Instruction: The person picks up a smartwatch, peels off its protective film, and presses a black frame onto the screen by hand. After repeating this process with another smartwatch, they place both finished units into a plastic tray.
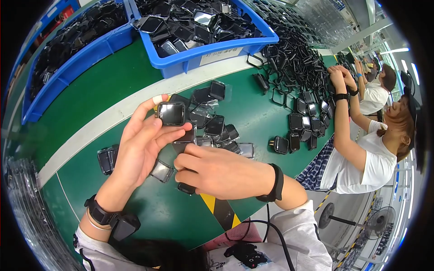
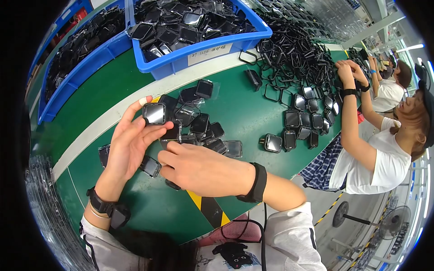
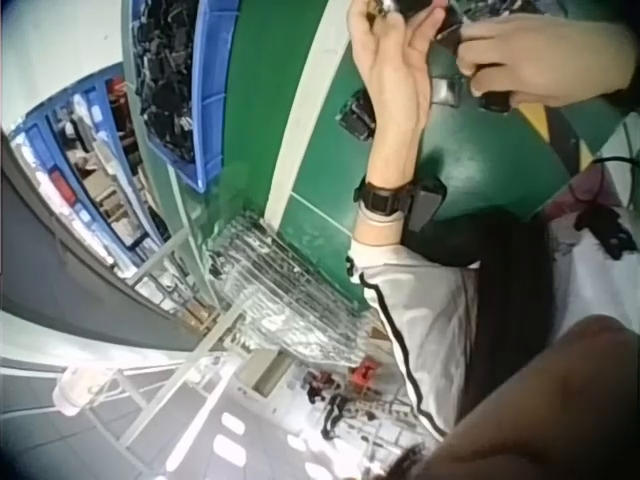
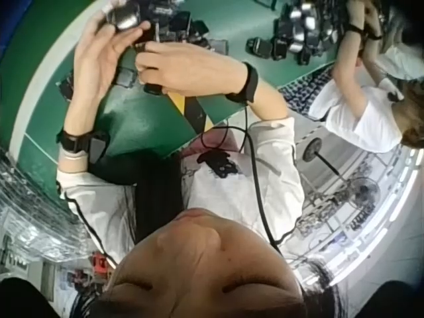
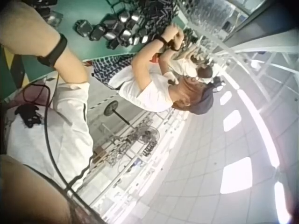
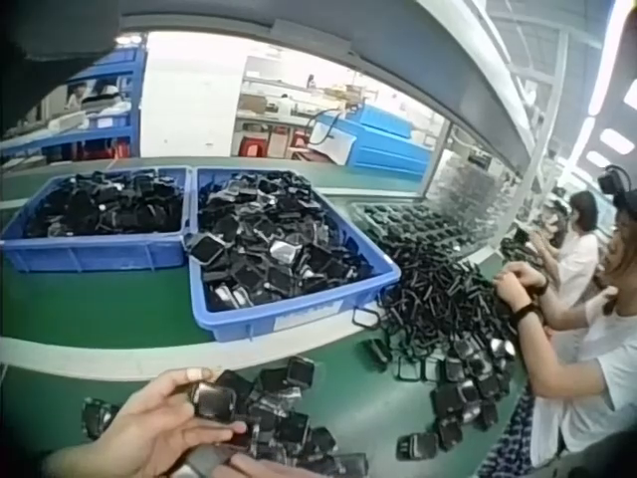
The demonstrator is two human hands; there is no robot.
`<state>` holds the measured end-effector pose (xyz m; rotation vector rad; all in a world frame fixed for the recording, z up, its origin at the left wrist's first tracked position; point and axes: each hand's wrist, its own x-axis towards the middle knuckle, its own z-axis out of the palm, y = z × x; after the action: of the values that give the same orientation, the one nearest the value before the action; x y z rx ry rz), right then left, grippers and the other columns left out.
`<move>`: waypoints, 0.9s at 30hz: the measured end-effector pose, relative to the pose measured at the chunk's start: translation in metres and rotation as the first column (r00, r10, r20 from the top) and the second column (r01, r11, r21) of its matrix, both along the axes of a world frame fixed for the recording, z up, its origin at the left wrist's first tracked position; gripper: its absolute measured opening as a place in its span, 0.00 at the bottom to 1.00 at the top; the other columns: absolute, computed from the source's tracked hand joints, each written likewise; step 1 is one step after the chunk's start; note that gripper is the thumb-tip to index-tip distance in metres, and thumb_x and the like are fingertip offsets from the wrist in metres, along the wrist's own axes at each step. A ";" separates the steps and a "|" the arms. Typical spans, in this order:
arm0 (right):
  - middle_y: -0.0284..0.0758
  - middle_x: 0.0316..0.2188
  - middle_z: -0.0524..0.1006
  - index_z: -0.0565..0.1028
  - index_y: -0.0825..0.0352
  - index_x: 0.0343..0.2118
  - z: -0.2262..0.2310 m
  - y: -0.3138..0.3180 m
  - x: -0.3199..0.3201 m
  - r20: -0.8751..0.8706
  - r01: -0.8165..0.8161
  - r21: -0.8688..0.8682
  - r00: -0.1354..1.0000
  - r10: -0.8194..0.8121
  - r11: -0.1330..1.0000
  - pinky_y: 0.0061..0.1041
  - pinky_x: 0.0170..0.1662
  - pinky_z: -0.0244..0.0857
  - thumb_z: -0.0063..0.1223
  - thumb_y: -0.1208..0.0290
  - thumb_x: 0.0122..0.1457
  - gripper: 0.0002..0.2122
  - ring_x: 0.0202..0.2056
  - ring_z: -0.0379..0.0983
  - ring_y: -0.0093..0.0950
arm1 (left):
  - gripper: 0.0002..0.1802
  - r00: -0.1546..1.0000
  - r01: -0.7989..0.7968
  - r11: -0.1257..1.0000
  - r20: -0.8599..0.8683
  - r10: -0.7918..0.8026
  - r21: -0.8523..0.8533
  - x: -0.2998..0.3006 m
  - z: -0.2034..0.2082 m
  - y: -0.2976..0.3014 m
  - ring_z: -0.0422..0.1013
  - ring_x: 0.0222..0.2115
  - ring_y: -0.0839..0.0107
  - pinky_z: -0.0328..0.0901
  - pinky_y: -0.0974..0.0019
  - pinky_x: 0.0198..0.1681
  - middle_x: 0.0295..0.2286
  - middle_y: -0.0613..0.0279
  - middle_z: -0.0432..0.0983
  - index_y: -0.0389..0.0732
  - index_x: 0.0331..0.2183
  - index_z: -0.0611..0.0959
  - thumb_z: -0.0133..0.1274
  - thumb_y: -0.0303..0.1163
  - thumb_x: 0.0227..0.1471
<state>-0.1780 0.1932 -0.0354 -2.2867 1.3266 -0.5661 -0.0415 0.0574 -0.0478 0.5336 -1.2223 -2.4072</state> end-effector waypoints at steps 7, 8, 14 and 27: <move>0.38 0.38 0.65 0.69 0.70 0.39 0.008 0.000 -0.004 0.189 0.083 0.113 0.977 -0.104 0.990 0.30 0.38 0.66 0.61 0.76 0.43 0.19 0.36 0.67 0.36 | 0.23 0.997 -0.045 0.998 0.066 0.041 0.050 0.002 0.002 -0.003 0.72 0.43 0.60 0.67 0.66 0.48 0.47 0.46 0.67 0.35 0.54 0.61 0.40 0.29 0.57; 0.39 0.39 0.65 0.69 0.70 0.40 0.010 0.000 -0.006 0.215 0.144 0.041 0.965 -0.149 0.989 0.29 0.37 0.67 0.61 0.77 0.43 0.19 0.36 0.67 0.36 | 0.22 0.998 -0.015 0.999 0.057 0.013 0.040 0.003 0.003 -0.002 0.71 0.44 0.59 0.67 0.65 0.49 0.46 0.47 0.67 0.35 0.54 0.61 0.39 0.28 0.57; 0.42 0.43 0.66 0.68 0.69 0.45 0.019 0.004 -0.016 0.355 0.388 -0.088 0.873 -0.335 0.917 0.25 0.35 0.70 0.63 0.79 0.44 0.23 0.36 0.71 0.33 | 0.22 0.998 0.065 0.996 0.025 -0.064 -0.062 0.003 0.009 0.005 0.70 0.46 0.58 0.65 0.60 0.50 0.46 0.48 0.68 0.35 0.53 0.62 0.40 0.23 0.56; 0.40 0.42 0.69 0.73 0.68 0.36 0.012 0.001 -0.023 0.368 0.318 -0.233 0.904 -0.219 0.919 0.24 0.32 0.70 0.64 0.78 0.44 0.15 0.33 0.72 0.29 | 0.24 0.992 0.100 0.991 -0.068 -0.106 -0.086 0.004 0.004 0.008 0.67 0.48 0.60 0.63 0.57 0.54 0.47 0.50 0.66 0.34 0.54 0.60 0.40 0.20 0.55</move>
<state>-0.2007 0.1939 -0.0237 -2.0965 1.4719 -1.2611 -0.0374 0.0658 -0.0435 0.3628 -1.3416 -2.4249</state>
